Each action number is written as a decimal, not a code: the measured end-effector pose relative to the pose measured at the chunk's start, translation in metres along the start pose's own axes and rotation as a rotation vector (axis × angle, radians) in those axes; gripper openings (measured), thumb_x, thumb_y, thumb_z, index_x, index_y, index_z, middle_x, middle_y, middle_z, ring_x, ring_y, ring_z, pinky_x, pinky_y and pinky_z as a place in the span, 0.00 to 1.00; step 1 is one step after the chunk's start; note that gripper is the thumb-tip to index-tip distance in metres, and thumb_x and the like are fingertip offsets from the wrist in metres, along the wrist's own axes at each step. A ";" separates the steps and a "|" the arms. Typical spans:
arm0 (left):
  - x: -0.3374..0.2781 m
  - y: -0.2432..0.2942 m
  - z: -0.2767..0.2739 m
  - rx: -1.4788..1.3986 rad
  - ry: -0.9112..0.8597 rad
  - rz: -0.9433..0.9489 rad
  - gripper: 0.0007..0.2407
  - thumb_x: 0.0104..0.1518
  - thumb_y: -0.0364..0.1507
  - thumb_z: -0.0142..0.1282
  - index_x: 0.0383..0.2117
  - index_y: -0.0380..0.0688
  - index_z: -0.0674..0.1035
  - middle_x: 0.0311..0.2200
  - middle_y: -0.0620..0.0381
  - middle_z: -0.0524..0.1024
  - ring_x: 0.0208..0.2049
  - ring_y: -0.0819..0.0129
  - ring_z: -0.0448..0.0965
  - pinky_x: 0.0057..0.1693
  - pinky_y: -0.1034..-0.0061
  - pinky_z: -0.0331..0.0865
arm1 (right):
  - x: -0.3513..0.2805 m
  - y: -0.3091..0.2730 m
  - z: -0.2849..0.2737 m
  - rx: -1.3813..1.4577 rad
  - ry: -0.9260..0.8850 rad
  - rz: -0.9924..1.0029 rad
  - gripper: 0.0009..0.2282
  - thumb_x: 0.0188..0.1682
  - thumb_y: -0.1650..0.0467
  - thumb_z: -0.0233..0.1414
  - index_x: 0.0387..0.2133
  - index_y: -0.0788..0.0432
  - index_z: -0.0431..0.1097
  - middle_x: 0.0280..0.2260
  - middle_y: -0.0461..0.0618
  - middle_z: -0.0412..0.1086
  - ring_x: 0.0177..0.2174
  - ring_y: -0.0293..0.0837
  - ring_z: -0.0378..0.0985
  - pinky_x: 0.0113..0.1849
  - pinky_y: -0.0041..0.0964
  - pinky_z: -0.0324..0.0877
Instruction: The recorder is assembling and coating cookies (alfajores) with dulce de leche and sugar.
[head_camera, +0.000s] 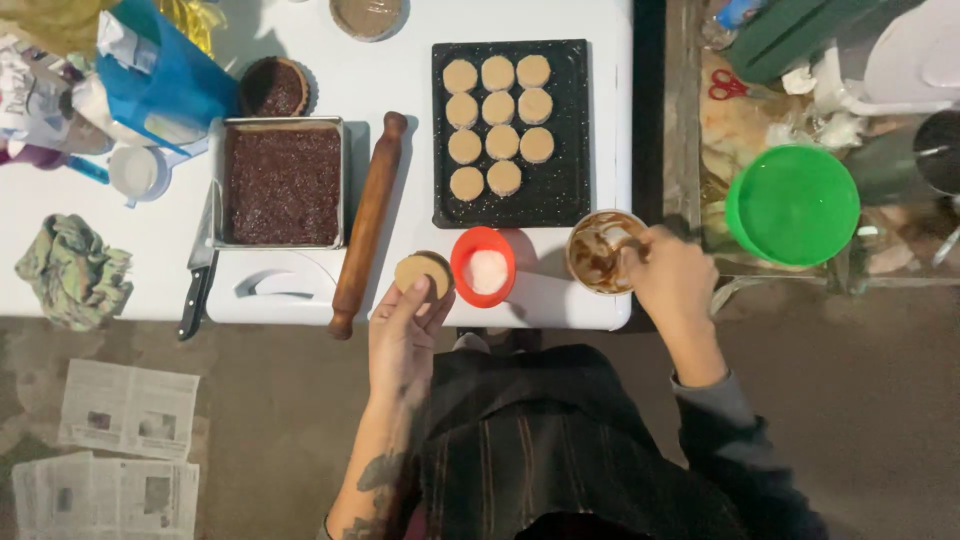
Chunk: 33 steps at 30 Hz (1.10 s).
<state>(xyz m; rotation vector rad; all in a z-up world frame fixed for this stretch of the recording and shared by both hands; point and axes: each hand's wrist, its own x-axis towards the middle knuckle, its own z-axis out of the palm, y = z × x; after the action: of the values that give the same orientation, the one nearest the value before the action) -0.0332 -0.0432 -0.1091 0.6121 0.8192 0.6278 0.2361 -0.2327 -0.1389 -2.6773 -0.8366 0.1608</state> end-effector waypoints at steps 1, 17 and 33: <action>-0.002 0.000 0.002 -0.003 0.011 0.006 0.13 0.61 0.29 0.59 0.48 0.36 0.78 0.42 0.54 0.81 0.46 0.65 0.82 0.60 0.64 0.74 | -0.003 -0.011 -0.012 0.002 -0.006 -0.011 0.12 0.44 0.62 0.61 0.37 0.54 0.79 0.26 0.57 0.77 0.27 0.62 0.80 0.34 0.56 0.74; 0.016 -0.029 0.012 0.208 -0.058 0.016 0.17 0.50 0.23 0.67 0.47 0.35 0.78 0.40 0.54 0.81 0.41 0.70 0.80 0.51 0.76 0.74 | -0.040 -0.114 0.006 1.085 -0.707 -0.164 0.25 0.41 0.66 0.64 0.52 0.61 0.68 0.43 0.46 0.73 0.43 0.37 0.74 0.43 0.33 0.72; 0.052 -0.024 0.000 0.297 -0.286 0.053 0.21 0.57 0.35 0.60 0.57 0.42 0.76 0.48 0.59 0.73 0.45 0.76 0.74 0.51 0.80 0.69 | -0.026 -0.088 0.060 1.471 -0.572 0.225 0.16 0.45 0.74 0.61 0.47 0.66 0.72 0.38 0.47 0.74 0.35 0.34 0.71 0.35 0.27 0.65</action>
<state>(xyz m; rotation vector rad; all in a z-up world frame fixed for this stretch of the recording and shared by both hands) 0.0006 -0.0221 -0.1499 0.9726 0.6317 0.4552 0.1557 -0.1632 -0.1643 -1.2757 -0.2617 1.1141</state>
